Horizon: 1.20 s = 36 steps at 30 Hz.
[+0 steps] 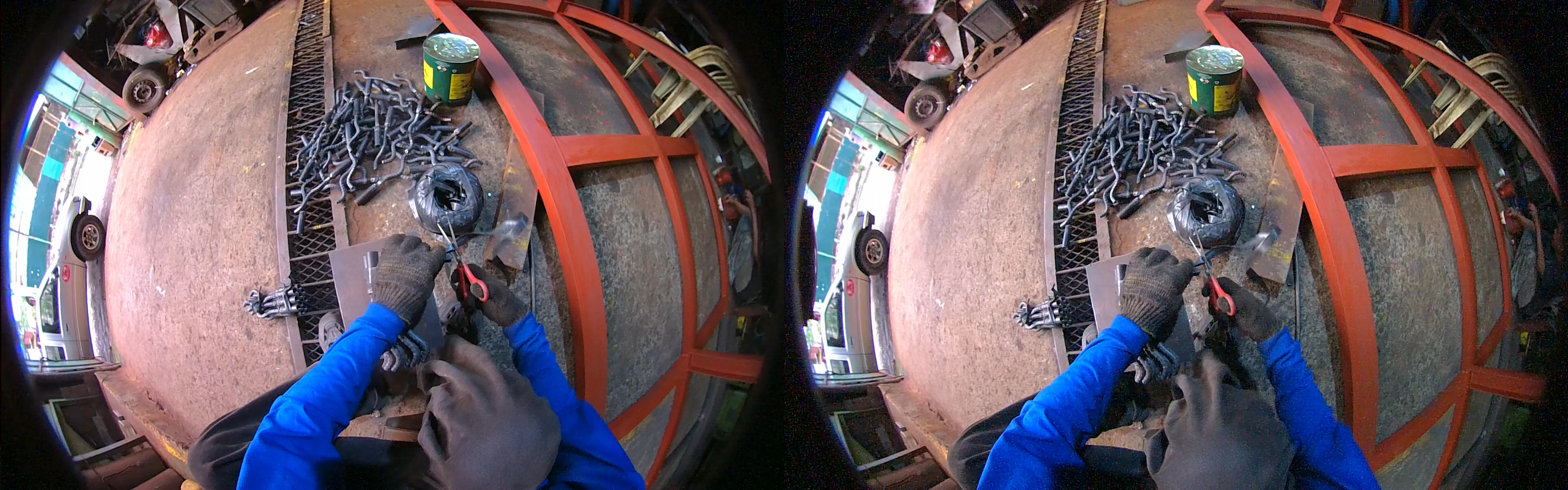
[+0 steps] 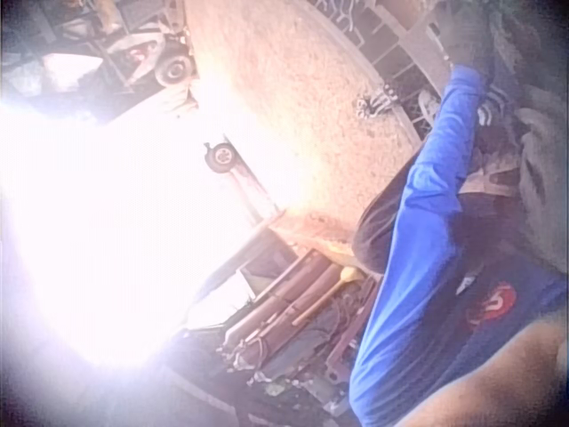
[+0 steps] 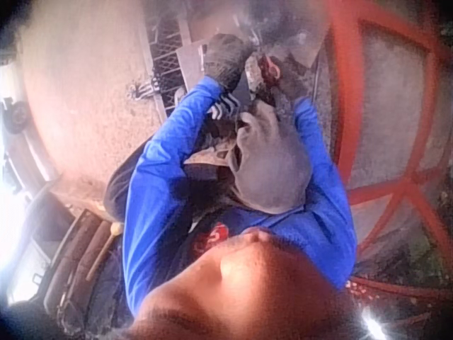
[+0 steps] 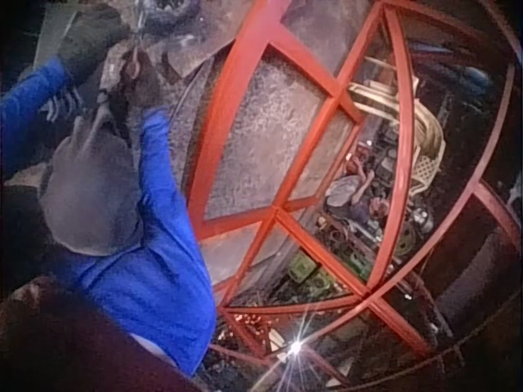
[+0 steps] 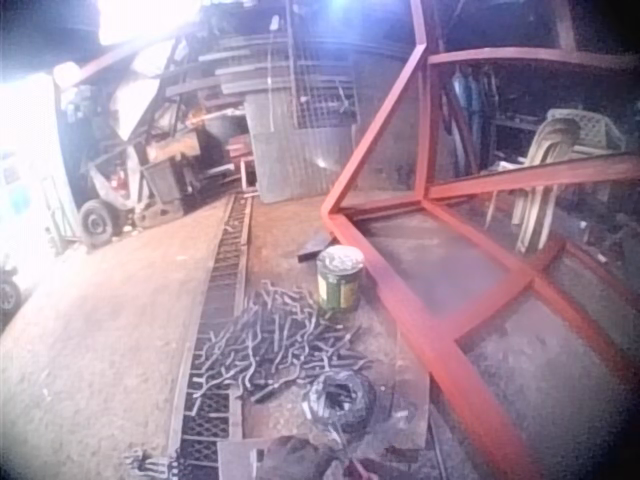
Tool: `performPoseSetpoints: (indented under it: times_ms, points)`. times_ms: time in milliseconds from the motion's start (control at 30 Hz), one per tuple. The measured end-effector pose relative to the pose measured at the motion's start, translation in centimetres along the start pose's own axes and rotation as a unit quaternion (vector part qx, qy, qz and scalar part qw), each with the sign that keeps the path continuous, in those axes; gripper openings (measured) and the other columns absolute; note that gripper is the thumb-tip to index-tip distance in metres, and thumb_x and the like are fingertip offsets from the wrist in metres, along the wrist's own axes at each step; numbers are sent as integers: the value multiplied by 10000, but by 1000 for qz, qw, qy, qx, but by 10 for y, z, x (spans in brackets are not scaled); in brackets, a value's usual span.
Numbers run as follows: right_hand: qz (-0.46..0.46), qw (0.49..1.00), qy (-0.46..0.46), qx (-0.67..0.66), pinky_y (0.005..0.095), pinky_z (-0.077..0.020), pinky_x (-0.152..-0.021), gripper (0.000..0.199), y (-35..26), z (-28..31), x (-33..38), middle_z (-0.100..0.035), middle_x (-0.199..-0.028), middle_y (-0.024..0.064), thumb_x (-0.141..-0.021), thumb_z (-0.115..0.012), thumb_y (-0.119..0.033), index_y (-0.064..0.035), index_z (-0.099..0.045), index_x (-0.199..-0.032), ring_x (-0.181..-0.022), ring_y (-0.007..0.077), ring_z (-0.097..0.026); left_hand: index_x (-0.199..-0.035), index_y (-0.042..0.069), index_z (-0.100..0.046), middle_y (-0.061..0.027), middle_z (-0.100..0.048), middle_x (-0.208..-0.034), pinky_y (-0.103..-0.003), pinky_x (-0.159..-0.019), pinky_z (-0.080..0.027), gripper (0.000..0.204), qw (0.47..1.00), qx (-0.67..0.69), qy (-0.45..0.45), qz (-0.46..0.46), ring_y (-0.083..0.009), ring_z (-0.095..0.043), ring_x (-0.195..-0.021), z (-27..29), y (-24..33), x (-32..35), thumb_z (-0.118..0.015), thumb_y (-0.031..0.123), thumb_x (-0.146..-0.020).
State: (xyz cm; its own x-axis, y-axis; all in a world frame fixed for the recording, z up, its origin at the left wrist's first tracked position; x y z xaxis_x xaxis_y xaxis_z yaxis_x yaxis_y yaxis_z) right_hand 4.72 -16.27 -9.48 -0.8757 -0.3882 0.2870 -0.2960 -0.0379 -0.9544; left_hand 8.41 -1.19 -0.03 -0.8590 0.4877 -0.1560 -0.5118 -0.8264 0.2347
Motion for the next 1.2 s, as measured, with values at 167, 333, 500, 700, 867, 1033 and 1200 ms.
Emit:
performPoseSetpoints:
  times_ms: [167, 333, 500, 700, 867, 1033, 1200]
  points:
    - [-8, 999, -49, -6, 277, -492, -844, 503, 35, 12, -19, -613, -1129, 26, -906, -675, -329, -42, -547, -1298, -967, 123, -578, -972, 131, -649, -98, -631, -855, -445, -871, -429, 212, 1000, -2, -5, -2, -292, -594, -944, -4, 0, -2, -619, 167, -766]
    - [-25, 990, -89, -107, 278, -489, -863, 442, 39, 11, -13, -620, -1126, 39, -884, -696, -283, -39, -578, -1232, -975, 127, -578, -978, 127, -648, -98, -626, -844, -441, -859, -433, 214, 1000, -1, 8, -4, -299, -593, -937, -2, 1, 0, -619, 176, -771]
    - [-48, 990, -79, -105, 278, -488, -865, 464, 30, 8, -10, -632, -1090, 38, -868, -714, -298, -26, -586, -1221, -967, 133, -584, -983, 126, -646, -95, -630, -849, -437, -857, -433, 213, 1000, -10, -13, 9, -301, -594, -938, -2, -1, 0, -621, 176, -778]
    - [-25, 996, -74, -38, 270, -488, -854, 453, 25, 15, -21, -630, -1095, 39, -877, -710, -234, -22, -576, -1254, -968, 127, -584, -992, 136, -647, -88, -641, -870, -442, -863, -432, 204, 999, -28, -21, -6, -291, -599, -949, -4, 1, -2, -612, 167, -794]
    - [-29, 994, -98, -47, 274, -489, -847, 484, 16, 13, -30, -617, -1106, 38, -878, -722, -268, -20, -565, -1263, -976, 128, -576, -1016, 145, -645, -86, -643, -884, -445, -878, -428, 230, 999, -26, -28, -4, -290, -595, -965, 0, 1, -1, -607, 164, -790]
    - [-60, 977, -113, -170, 274, -493, -837, 465, 28, 12, -27, -612, -1110, 28, -879, -730, -243, -32, -566, -1259, -985, 123, -571, -1004, 142, -643, -92, -642, -882, -452, -880, -429, 221, 1000, -8, -7, -7, -296, -594, -958, 0, 1, 0, -603, 163, -787]
    - [-66, 994, -45, -79, 285, -501, -834, 474, 27, 18, -17, -626, -1064, 19, -856, -758, -269, -31, -589, -1231, -961, 131, -582, -962, 137, -640, -101, -644, -883, -447, -879, -438, 182, 1000, 3, -8, 2, -306, -597, -953, -4, -2, 0, -609, 163, -785]
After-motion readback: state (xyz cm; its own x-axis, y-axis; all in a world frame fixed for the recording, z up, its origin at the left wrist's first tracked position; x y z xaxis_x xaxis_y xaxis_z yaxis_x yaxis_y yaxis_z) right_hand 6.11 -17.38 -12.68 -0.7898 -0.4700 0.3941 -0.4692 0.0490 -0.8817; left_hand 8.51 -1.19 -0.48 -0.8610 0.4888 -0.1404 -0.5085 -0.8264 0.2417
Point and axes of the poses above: each hand's wrist, its own x-axis away from the middle knuckle, its own z-axis out of the back of the hand, y = z × x, the point moved 8 cm from there along -x, towards the middle knuckle
